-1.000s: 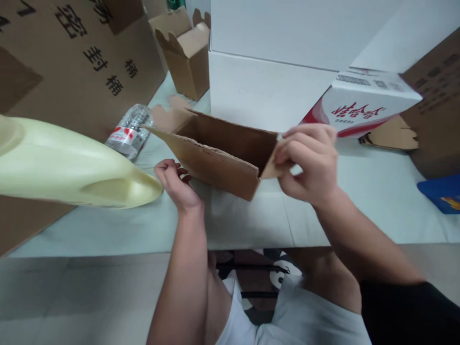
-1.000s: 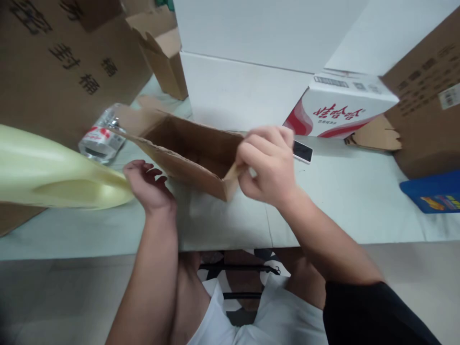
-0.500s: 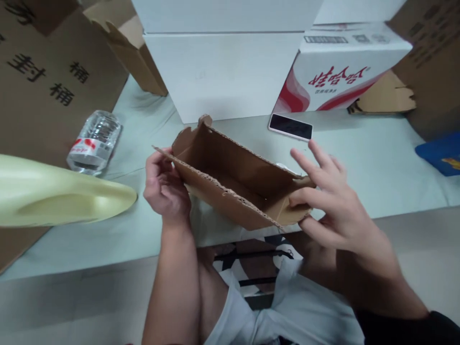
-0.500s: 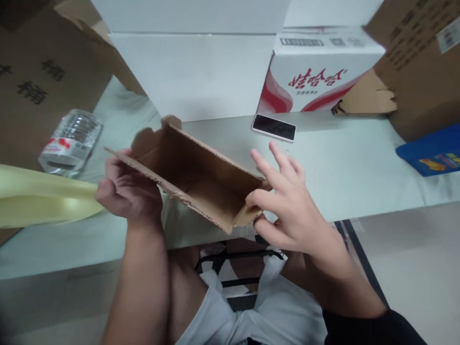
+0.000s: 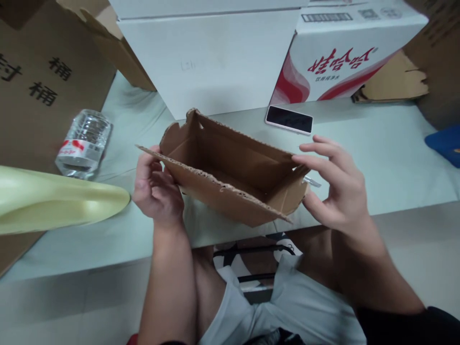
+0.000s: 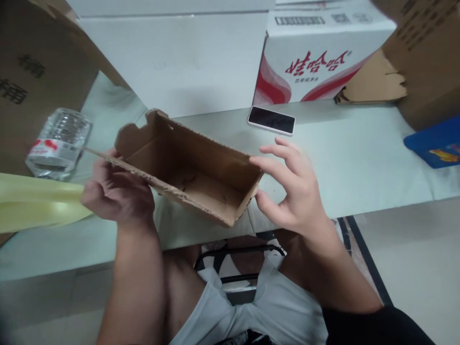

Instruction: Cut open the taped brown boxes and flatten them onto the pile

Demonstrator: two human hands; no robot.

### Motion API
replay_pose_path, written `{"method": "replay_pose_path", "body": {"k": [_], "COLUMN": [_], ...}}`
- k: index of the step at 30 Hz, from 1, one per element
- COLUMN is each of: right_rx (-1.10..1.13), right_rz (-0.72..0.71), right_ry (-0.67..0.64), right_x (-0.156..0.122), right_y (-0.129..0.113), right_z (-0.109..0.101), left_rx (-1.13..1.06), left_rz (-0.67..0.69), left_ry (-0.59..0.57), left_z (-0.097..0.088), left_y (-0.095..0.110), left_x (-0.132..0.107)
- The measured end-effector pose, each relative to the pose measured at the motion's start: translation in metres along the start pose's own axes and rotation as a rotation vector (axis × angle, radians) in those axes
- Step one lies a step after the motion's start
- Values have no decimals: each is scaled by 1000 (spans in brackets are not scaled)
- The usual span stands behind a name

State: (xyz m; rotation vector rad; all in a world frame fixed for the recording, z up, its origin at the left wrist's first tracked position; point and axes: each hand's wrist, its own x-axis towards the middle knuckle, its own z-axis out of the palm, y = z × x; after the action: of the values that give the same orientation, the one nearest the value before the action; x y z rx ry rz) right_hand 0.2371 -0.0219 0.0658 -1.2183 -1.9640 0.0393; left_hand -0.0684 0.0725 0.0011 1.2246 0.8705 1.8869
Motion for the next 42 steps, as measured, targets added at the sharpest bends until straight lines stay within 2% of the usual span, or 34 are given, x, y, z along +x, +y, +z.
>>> {"method": "replay_pose_path", "body": {"k": [3, 6, 9, 11, 16, 19, 22, 25, 28, 32, 35, 39, 42], "right_rx": [-5, 120, 246, 254, 225, 194, 118, 45, -10, -42, 9, 154, 254], "right_rz": [85, 94, 13, -33, -164, -226, -175, -54, 69, 139, 184, 292, 279], "right_ry": [24, 44, 16, -34, -83, -119, -154, -122, -91, -33, -11, -52, -64], "right_x": [-2, -5, -6, -6, -1, -1, -2, -5, -5, -5, -8, -15, -16], "right_y": [2, 2, -1, -3, -9, -10, -11, -12, -12, -8, -2, 5, 5], "right_z": [4, 8, 8, 7, 0, -7, -14, -15, -10, 1, 12, 28, 34], "left_rx": [50, 21, -108, -175, -168, -178, -166, -124, -85, -76, -67, 84, 162], "left_rz": [23, 49, 29, 22, 35, 24, 58, 68, 87, 106, 108, 149, 168], "left_ry": [19, 8, -5, -2, 67, 61, 21, -21, -45, -63, -103, -113, -98], "left_z": [-1, 0, 4, 8, 17, 20, 22, 26, 29, 27, 23, 20, 17], "left_y": [0, 1, 3, 5, 9, 10, 10, 13, 15, 13, 12, 10, 7], "left_x": [-2, -1, 1, 1, 3, 4, 4, 2, -2, -5, -5, -4, -4]}}
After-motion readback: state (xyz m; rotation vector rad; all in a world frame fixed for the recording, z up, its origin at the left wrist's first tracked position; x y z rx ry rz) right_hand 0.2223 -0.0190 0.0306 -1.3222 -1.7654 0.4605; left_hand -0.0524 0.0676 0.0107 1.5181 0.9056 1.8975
